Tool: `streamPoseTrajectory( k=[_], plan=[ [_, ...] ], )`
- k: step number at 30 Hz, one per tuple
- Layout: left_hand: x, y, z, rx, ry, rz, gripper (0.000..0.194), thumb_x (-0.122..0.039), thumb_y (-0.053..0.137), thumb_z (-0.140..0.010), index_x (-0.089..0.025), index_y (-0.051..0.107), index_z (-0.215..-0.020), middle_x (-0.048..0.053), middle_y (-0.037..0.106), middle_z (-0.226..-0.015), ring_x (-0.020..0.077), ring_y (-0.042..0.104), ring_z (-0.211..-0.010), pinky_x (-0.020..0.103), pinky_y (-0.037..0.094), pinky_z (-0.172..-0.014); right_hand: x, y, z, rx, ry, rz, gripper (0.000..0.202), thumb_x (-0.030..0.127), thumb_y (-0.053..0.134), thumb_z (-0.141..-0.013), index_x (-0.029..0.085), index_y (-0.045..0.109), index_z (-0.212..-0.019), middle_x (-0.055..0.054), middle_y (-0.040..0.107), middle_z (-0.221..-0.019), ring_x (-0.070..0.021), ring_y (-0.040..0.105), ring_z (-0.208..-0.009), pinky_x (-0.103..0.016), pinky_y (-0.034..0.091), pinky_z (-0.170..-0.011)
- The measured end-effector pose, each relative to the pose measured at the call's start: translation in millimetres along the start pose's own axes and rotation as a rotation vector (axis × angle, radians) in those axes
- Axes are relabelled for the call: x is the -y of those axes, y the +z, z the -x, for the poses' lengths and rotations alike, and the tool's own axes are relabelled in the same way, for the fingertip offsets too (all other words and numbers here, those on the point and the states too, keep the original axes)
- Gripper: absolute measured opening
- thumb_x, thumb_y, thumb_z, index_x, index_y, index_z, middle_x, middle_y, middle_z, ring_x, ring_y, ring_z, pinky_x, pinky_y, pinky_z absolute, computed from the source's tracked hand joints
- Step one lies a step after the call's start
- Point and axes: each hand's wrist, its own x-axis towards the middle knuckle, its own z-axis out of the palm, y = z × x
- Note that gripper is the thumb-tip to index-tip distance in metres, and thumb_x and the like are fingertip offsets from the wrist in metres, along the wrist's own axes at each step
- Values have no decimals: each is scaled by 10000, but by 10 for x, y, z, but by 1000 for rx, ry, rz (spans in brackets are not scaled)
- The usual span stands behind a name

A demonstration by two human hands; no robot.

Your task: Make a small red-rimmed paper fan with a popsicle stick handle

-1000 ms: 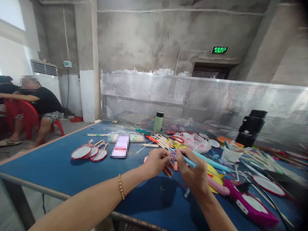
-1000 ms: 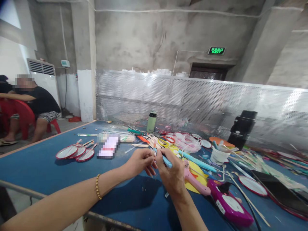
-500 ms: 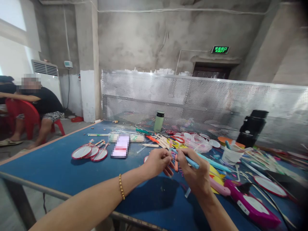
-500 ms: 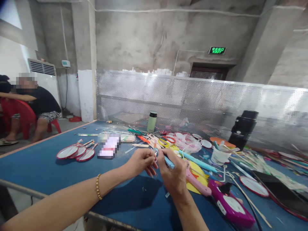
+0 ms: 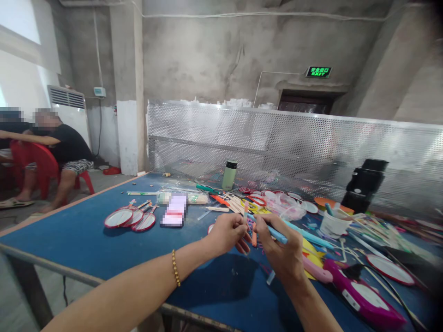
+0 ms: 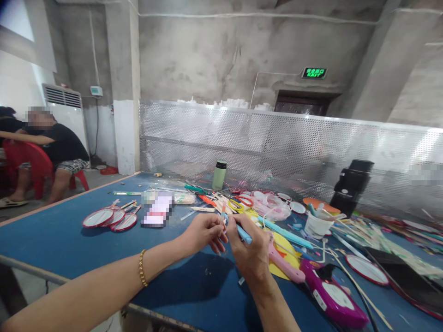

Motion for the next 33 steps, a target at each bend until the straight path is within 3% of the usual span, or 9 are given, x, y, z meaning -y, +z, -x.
streamPoseTrajectory(
  k=[20,33],
  plan=[
    [22,-14,19,28,1,22,72,-204,496,-817,-155,490,-764,6,614,-609,118,606,-442,210,490,-411,-3,19,19,14,-85,-8,148,203,561,-913,181,629,-784,22,611,-631,-92,553,-538,-219,447,-566],
    [6,-15,-18,-17,-20,24,48,-177,477,-833,-151,489,-794,16,632,-650,122,609,-424,210,480,-405,-30,-5,-2,-16,-6,30,187,256,580,-903,180,650,-748,19,616,-609,-89,542,-504,-218,427,-516]
  ],
)
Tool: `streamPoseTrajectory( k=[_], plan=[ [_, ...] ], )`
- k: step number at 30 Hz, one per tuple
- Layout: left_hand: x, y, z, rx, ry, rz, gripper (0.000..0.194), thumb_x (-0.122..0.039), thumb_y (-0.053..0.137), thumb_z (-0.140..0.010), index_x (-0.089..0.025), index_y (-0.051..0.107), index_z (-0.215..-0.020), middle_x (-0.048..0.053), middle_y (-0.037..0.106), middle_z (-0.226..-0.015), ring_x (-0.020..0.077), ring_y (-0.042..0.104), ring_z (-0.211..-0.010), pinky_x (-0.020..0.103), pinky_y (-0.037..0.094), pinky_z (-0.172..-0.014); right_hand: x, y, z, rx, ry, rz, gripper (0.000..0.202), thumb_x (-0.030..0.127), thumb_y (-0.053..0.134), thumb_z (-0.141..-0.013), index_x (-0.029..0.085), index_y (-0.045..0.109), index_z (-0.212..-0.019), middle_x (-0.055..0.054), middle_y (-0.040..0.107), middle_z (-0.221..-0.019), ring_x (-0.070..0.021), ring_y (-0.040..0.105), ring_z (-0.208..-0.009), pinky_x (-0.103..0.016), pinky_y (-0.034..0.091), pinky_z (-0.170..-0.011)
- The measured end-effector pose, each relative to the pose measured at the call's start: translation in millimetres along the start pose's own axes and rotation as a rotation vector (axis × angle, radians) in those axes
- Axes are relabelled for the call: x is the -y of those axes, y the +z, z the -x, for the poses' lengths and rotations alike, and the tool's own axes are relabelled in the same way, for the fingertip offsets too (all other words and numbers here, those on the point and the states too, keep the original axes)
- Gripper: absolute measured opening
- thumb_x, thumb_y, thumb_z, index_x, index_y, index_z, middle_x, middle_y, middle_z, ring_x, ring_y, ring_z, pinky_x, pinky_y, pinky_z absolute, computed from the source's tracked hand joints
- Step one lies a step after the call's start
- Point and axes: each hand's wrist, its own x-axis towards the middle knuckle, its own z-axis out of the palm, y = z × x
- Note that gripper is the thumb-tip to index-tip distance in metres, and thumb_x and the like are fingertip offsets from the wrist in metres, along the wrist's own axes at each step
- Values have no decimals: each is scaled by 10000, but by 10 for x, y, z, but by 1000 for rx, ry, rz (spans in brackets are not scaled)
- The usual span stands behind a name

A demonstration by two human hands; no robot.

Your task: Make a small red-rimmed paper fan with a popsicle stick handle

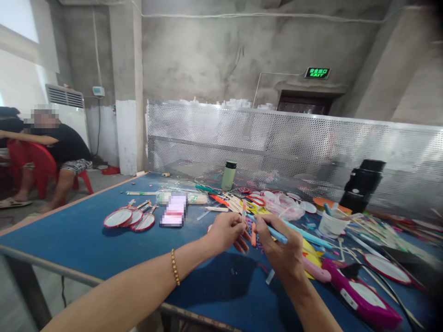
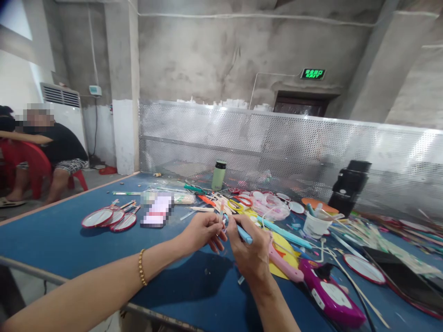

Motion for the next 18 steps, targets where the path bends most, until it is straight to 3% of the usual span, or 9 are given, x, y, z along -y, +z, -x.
streamPoseTrajectory(
  k=[18],
  plan=[
    [11,1,11,10,33,29,70,-126,446,-831,-150,485,-778,11,626,-632,135,629,-434,206,489,-392,16,12,21,49,-11,-66,159,242,557,-922,201,634,-789,18,613,-630,-105,538,-523,-246,447,-531]
  ],
)
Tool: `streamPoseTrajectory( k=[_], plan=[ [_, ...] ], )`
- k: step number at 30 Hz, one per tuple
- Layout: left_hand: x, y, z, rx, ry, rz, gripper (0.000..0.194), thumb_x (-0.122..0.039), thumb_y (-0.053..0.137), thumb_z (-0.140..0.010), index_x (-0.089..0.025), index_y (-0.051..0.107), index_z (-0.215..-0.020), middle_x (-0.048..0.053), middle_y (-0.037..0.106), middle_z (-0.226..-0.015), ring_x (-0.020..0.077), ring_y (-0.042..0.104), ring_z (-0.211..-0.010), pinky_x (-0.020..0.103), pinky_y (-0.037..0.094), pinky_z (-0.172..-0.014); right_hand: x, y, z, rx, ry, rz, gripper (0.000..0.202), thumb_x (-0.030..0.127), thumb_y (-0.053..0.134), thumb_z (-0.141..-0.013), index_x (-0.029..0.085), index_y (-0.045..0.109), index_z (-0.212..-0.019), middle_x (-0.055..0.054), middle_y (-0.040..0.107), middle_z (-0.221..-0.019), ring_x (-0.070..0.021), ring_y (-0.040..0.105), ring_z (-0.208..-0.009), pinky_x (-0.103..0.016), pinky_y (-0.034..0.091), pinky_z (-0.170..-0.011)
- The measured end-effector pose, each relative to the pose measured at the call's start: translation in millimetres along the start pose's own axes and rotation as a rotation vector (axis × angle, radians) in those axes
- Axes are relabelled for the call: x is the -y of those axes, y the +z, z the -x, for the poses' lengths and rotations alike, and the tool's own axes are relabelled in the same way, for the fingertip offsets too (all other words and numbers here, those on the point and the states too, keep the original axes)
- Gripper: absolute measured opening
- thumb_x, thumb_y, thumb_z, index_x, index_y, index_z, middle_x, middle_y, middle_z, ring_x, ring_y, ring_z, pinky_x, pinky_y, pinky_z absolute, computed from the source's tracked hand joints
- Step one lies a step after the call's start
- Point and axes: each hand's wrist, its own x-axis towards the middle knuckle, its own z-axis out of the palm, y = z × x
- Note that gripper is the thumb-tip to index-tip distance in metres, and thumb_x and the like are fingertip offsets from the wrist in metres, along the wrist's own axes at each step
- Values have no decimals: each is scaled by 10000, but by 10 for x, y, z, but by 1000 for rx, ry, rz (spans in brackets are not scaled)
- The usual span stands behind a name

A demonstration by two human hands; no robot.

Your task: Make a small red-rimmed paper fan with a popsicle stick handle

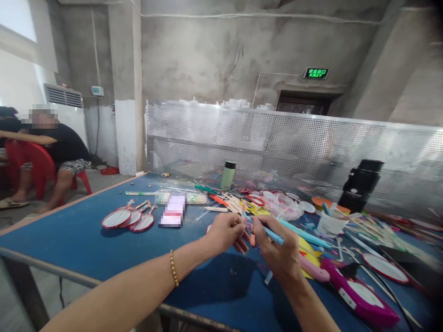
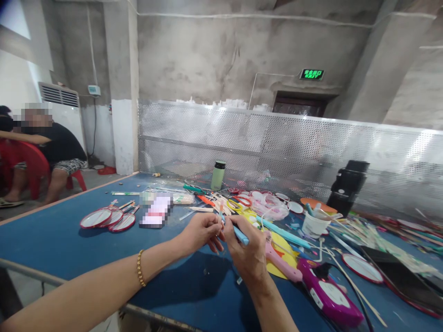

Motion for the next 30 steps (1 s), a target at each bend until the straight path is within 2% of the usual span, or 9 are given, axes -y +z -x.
streamPoseTrajectory(
  k=[9,16,30],
  plan=[
    [-52,10,19,-2,-18,-22,110,-110,441,-844,-149,481,-749,-4,609,-604,119,612,-420,203,491,-392,-17,11,24,14,61,-7,162,253,572,-916,190,633,-780,31,589,-601,-81,500,-500,-216,418,-527],
    [-53,8,21,8,-15,-13,89,-158,514,-844,-150,484,-761,-15,601,-584,116,609,-419,197,486,-411,-12,20,15,31,47,-22,154,246,563,-921,198,642,-798,36,593,-612,-81,516,-513,-215,421,-533],
    [-56,13,29,1,-19,-23,98,-133,487,-849,-149,486,-752,-15,600,-577,114,606,-417,200,489,-408,-11,29,8,28,44,-17,168,257,559,-921,194,636,-786,27,599,-628,-90,513,-519,-228,429,-539]
  ],
)
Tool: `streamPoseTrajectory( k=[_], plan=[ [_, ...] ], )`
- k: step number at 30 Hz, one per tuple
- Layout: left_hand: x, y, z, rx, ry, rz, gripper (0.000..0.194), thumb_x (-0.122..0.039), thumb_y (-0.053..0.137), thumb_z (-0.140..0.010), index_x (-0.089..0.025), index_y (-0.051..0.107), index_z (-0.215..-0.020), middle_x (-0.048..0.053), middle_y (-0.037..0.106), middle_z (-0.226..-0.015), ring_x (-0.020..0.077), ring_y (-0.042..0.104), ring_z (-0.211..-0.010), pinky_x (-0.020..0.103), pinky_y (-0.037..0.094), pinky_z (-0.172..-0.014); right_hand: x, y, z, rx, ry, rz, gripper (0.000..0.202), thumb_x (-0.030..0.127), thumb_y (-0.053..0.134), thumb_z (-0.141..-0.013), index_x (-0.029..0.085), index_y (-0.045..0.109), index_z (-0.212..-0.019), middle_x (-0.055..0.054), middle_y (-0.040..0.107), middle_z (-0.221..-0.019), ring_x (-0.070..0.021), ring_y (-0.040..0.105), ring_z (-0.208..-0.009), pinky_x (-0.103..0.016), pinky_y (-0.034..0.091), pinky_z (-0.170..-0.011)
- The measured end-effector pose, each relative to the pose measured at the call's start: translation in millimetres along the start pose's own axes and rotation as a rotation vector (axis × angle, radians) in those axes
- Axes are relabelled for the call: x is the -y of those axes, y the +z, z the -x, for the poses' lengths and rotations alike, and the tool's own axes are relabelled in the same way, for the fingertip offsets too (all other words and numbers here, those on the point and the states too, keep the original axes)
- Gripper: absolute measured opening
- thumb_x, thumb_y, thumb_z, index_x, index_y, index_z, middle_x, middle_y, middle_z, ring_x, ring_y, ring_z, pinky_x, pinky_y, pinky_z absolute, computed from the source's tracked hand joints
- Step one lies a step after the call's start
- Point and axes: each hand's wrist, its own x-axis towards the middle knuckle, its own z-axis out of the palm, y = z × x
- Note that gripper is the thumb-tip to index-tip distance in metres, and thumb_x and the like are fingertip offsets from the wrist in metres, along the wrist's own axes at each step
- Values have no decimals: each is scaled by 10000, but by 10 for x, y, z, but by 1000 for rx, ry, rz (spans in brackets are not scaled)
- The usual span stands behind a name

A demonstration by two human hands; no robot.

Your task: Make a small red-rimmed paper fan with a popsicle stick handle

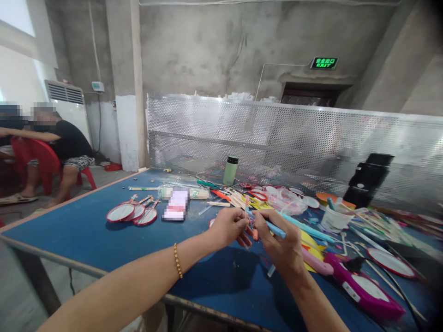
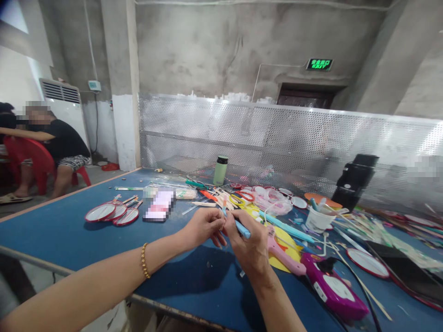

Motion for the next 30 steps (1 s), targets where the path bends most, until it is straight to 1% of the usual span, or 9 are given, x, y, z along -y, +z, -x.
streamPoseTrajectory(
  k=[3,6,12,16,22,27,30],
  plan=[
    [-5,2,5,9,-5,-10,125,-90,436,-848,-145,485,-748,-12,599,-562,118,605,-414,202,488,-398,4,6,-6,0,-8,-2,159,246,566,-918,191,629,-782,36,583,-621,-83,501,-518,-221,422,-539],
    [-16,5,10,13,-13,-13,139,-86,419,-856,-144,484,-747,-14,592,-545,117,602,-410,199,488,-393,7,11,-6,1,-9,-8,154,240,569,-916,188,630,-784,35,583,-626,-82,503,-524,-220,423,-542],
    [-3,1,-10,0,-7,1,100,-153,505,-850,-148,487,-752,-15,597,-556,116,606,-417,197,490,-406,8,6,10,4,-21,-15,177,246,559,-924,189,630,-772,32,588,-607,-84,513,-508,-220,425,-529],
    [13,-7,-10,10,13,-15,118,-147,490,-844,-143,491,-726,-1,608,-599,111,604,-419,201,487,-405,9,-1,10,-16,7,0,168,262,567,-923,194,636,-786,29,595,-614,-87,514,-516,-220,428,-534],
    [39,-13,-15,13,11,-12,127,-216,526,-845,-147,497,-742,11,624,-633,121,613,-431,216,490,-414,-6,-9,8,-2,33,-5,199,286,558,-927,190,635,-771,26,581,-603,-89,492,-506,-214,415,-502],
    [28,1,-19,4,-1,-17,105,-203,519,-836,-146,496,-752,15,632,-637,120,613,-428,216,493,-418,-15,-14,-1,-29,25,7,195,289,571,-920,187,637,-768,22,601,-642,-85,519,-529,-198,424,-506],
    [16,6,-9,3,-8,-8,94,-199,517,-833,-150,488,-759,10,627,-632,119,613,-425,209,488,-413,-9,-19,-4,-22,22,12,201,287,564,-918,182,641,-764,26,589,-616,-82,505,-508,-194,409,-483]
  ],
)
